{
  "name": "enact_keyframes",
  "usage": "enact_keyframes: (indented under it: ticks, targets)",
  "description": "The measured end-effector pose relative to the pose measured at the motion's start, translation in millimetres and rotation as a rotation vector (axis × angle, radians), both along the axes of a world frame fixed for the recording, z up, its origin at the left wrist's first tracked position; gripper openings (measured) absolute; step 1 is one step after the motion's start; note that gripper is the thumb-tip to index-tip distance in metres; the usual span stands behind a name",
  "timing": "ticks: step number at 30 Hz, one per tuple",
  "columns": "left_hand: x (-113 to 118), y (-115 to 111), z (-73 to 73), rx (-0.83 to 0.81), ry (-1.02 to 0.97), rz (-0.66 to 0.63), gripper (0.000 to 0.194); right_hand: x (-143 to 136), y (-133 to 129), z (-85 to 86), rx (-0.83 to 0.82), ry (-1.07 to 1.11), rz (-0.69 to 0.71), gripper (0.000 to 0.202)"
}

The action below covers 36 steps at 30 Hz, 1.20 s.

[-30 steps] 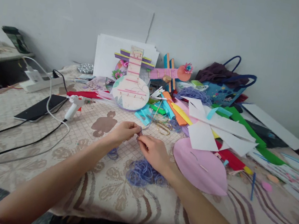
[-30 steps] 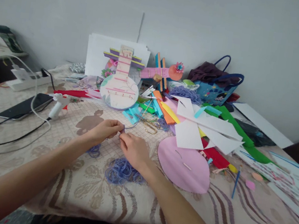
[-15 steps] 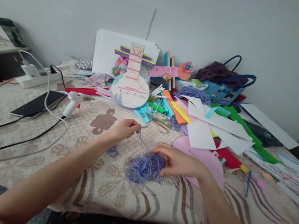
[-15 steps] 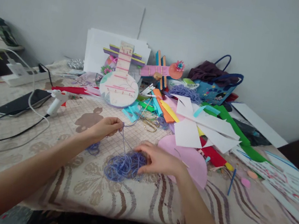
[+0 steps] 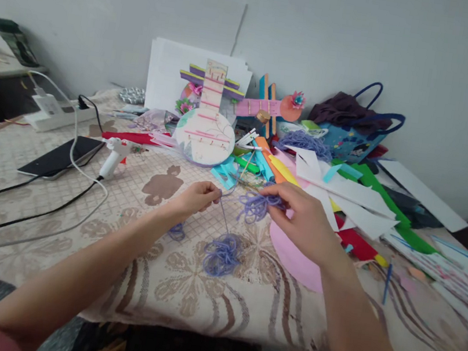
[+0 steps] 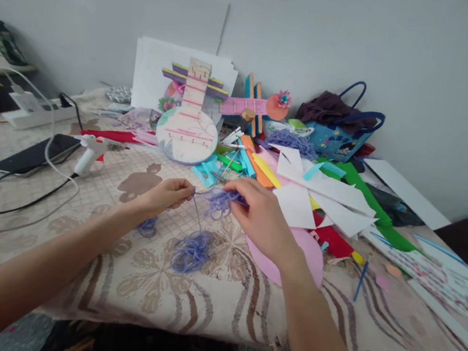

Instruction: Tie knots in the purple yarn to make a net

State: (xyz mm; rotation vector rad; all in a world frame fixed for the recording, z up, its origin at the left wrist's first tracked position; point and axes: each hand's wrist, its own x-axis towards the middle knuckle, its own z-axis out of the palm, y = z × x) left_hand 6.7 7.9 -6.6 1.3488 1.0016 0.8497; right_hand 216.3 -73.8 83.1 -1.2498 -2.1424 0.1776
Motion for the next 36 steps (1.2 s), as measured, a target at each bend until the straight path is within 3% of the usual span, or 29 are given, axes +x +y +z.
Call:
enact_keyframes:
  ticks: [3, 7, 11, 14, 17, 23, 28, 31, 36]
  targets:
    - [-1.8, -2.9, 5.6, -0.01, -0.018, 0.014, 0.02, -28.9, -4.2, 4.5, 0.013, 0.022, 0.115, 0.03]
    - [-3.7, -5.1, 11.5, 0.011, -0.018, -0.003, 0.02, -42.9, -8.8, -12.2, -0.199, -0.057, 0.376, 0.037]
    - [-2.1, -4.3, 11.4, -0.006, -0.042, 0.003, 0.018, -26.9, -12.4, -36.2, -0.342, -0.077, 0.306, 0.036]
    - [-0.3, -4.0, 10.3, -0.027, -0.049, 0.007, 0.015, -17.2, -17.2, -54.4, -0.432, -0.14, 0.347, 0.041]
    - [0.5, -4.1, 9.8, -0.037, -0.043, 0.01, 0.013, -14.6, -22.1, -66.8, -0.426, -0.164, 0.331, 0.041]
    - [0.4, -2.5, 7.4, -0.052, -0.062, -0.009, 0.014, -11.1, -33.9, -63.2, -0.399, -0.031, 0.306, 0.018]
    - [1.7, -6.5, 8.8, -0.081, -0.066, -0.011, 0.015, -14.6, -48.1, -73.8, -0.356, -0.196, 0.33, 0.016]
    - [3.7, -14.2, 13.4, -0.175, -0.095, -0.08, 0.017, -19.0, -53.3, -85.1, -0.3, -0.306, 0.256, 0.017]
    - [7.7, -28.4, 20.9, -0.478, -0.174, -0.345, 0.022, -22.6, -56.1, -88.8, -0.238, -0.423, 0.225, 0.016]
